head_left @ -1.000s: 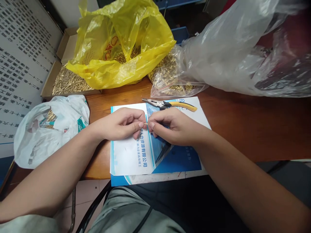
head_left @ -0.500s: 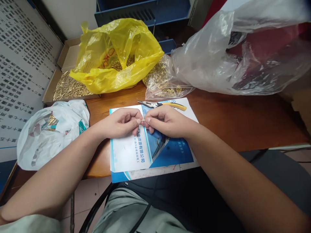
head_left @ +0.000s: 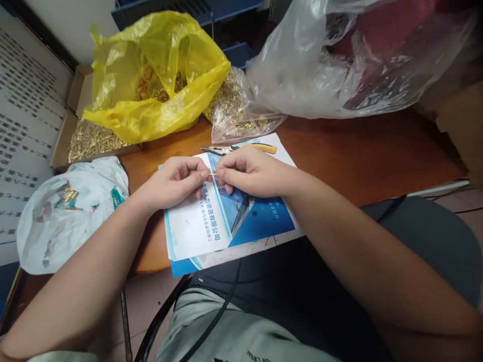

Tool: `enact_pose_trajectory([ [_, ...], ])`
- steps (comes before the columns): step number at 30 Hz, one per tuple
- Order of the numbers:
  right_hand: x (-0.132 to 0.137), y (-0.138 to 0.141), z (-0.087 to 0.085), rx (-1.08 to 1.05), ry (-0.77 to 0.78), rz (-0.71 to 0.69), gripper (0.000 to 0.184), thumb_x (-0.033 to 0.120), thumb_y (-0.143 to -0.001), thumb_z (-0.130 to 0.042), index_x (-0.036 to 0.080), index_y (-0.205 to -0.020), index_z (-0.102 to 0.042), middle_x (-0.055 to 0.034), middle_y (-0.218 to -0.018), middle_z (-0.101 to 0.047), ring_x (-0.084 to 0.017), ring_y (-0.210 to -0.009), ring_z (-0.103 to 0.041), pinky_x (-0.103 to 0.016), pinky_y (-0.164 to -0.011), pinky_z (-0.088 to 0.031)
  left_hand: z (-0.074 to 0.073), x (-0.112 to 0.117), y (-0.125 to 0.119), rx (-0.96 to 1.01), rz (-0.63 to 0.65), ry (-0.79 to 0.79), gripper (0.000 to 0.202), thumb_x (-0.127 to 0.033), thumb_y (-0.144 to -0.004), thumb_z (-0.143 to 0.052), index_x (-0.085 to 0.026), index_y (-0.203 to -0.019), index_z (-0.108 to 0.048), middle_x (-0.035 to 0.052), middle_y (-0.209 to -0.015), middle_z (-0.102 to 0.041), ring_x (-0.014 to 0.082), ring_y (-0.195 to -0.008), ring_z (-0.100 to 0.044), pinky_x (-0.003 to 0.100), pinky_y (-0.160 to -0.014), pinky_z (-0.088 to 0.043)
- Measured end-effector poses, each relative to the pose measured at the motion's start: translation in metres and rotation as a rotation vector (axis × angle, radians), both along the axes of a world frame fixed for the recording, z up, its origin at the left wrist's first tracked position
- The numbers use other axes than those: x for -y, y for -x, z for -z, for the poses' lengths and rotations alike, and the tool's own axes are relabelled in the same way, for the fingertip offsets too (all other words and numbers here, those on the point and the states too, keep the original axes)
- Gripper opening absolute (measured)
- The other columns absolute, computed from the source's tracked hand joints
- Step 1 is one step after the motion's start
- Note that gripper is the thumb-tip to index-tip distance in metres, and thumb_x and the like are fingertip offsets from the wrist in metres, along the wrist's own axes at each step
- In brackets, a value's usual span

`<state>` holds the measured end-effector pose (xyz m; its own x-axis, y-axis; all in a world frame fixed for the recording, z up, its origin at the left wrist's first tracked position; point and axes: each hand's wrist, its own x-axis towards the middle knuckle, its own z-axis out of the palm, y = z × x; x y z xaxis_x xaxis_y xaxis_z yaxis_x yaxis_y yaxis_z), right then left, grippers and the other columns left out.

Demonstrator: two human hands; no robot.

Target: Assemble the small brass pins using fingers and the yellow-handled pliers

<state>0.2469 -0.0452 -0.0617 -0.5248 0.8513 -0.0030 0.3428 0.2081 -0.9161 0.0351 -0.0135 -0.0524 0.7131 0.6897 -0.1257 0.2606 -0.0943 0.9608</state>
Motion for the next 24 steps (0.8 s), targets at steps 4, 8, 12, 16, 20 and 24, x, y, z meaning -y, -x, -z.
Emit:
enact_pose_trajectory([
  [4,-0.0003,0.0001,0.0003,0.010,0.016,0.003,0.021,0.016,-0.087,-0.049,0.017,-0.069,-0.060,-0.0004,-0.066,-0.066,-0.010,-0.056,-0.055,-0.023,-0.051,-0.040,-0.0001,-0.0015,0.0021,-0.015,0.007,0.010,0.023,-0.028,-0.089,-0.063,-0.015,-0.072,-0.057,-0.0017,-0.053,-0.057,0.0083,-0.049,-0.048,0.019,-0.050,-0.037],
  [8,-0.0001,-0.0004,0.0005,0.008,0.023,0.006,0.021,0.017,-0.086,-0.049,0.017,-0.069,-0.061,-0.0010,-0.067,-0.066,-0.010,-0.056,-0.054,-0.023,-0.051,-0.039,0.0003,-0.0011,0.0026,0.008,0.021,0.006,0.023,-0.027,-0.090,-0.063,-0.015,-0.072,-0.057,-0.0024,-0.054,-0.056,0.0082,-0.050,-0.047,0.020,-0.052,-0.037],
  [12,0.0003,0.0000,0.0000,0.011,0.030,0.018,0.021,0.016,-0.086,-0.049,0.017,-0.069,-0.061,-0.0013,-0.066,-0.066,-0.010,-0.056,-0.053,-0.023,-0.051,-0.039,0.0007,-0.0005,0.0023,0.012,0.023,0.013,0.021,-0.026,-0.091,-0.060,-0.014,-0.074,-0.057,-0.0023,-0.054,-0.056,0.0083,-0.050,-0.048,0.020,-0.053,-0.038],
  [16,0.0006,0.0003,-0.0006,0.004,0.025,0.025,0.021,0.016,-0.086,-0.049,0.017,-0.069,-0.061,-0.0005,-0.065,-0.066,-0.009,-0.055,-0.053,-0.023,-0.050,-0.039,0.0001,-0.0001,0.0018,0.003,0.007,0.012,0.022,-0.024,-0.090,-0.060,-0.015,-0.071,-0.056,-0.0022,-0.053,-0.056,0.0082,-0.050,-0.047,0.020,-0.053,-0.038],
  [20,0.0003,0.0002,-0.0007,-0.015,0.023,0.026,0.021,0.015,-0.086,-0.050,0.016,-0.068,-0.061,0.0001,-0.064,-0.065,-0.009,-0.054,-0.054,-0.022,-0.051,-0.040,-0.0006,-0.0002,0.0018,0.004,0.000,0.007,0.025,-0.028,-0.091,-0.061,-0.015,-0.070,-0.055,-0.0028,-0.053,-0.055,0.0080,-0.049,-0.046,0.020,-0.052,-0.037],
  [24,-0.0001,0.0007,0.0010,-0.060,0.025,0.044,0.021,0.013,-0.084,-0.048,0.017,-0.067,-0.059,0.0007,-0.061,-0.063,-0.010,-0.056,-0.055,-0.023,-0.052,-0.040,0.0005,0.0002,0.0021,0.016,0.002,0.008,0.032,-0.037,-0.091,-0.064,-0.015,-0.071,-0.055,-0.0030,-0.053,-0.054,0.0078,-0.048,-0.045,0.020,-0.051,-0.036],
])
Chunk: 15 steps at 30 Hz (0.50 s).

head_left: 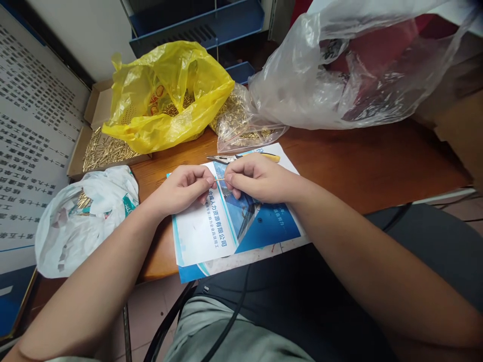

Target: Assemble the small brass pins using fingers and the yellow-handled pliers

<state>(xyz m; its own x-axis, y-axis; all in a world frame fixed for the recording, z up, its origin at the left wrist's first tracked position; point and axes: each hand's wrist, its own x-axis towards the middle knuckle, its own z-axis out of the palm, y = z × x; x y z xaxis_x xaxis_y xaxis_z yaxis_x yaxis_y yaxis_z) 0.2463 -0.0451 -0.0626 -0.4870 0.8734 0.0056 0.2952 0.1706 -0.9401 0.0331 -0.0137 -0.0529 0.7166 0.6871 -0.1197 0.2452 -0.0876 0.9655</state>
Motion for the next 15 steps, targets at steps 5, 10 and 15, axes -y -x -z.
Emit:
enact_pose_trajectory([
  [5,0.000,0.002,0.003,0.028,-0.011,-0.028,0.022,0.015,-0.086,-0.050,0.017,-0.067,-0.061,-0.0001,-0.064,-0.064,-0.010,-0.056,-0.054,-0.023,-0.052,-0.039,0.004,0.003,0.001,0.011,0.018,-0.022,0.037,-0.048,-0.091,-0.064,-0.015,-0.077,-0.055,-0.0027,-0.055,-0.054,0.0087,-0.051,-0.047,0.021,-0.053,-0.038],
  [10,-0.001,0.006,0.003,0.053,-0.007,-0.058,0.027,0.021,-0.091,-0.053,0.016,-0.066,-0.061,-0.0019,-0.067,-0.066,-0.010,-0.057,-0.053,-0.024,-0.056,-0.040,0.002,0.003,-0.003,-0.031,0.004,-0.102,0.035,-0.047,-0.088,-0.060,-0.016,-0.073,-0.054,-0.0014,-0.054,-0.055,0.0107,-0.050,-0.049,0.023,-0.053,-0.041],
  [15,0.003,0.003,0.003,-0.067,-0.010,0.000,0.034,0.044,-0.094,-0.061,0.016,-0.076,-0.068,-0.0027,-0.065,-0.067,-0.012,-0.059,-0.059,-0.025,-0.060,-0.045,-0.022,0.018,0.005,-0.089,-0.208,-0.310,0.019,-0.030,-0.084,-0.066,-0.017,-0.073,-0.058,-0.0016,-0.060,-0.056,0.0105,-0.057,-0.049,0.023,-0.054,-0.036],
])
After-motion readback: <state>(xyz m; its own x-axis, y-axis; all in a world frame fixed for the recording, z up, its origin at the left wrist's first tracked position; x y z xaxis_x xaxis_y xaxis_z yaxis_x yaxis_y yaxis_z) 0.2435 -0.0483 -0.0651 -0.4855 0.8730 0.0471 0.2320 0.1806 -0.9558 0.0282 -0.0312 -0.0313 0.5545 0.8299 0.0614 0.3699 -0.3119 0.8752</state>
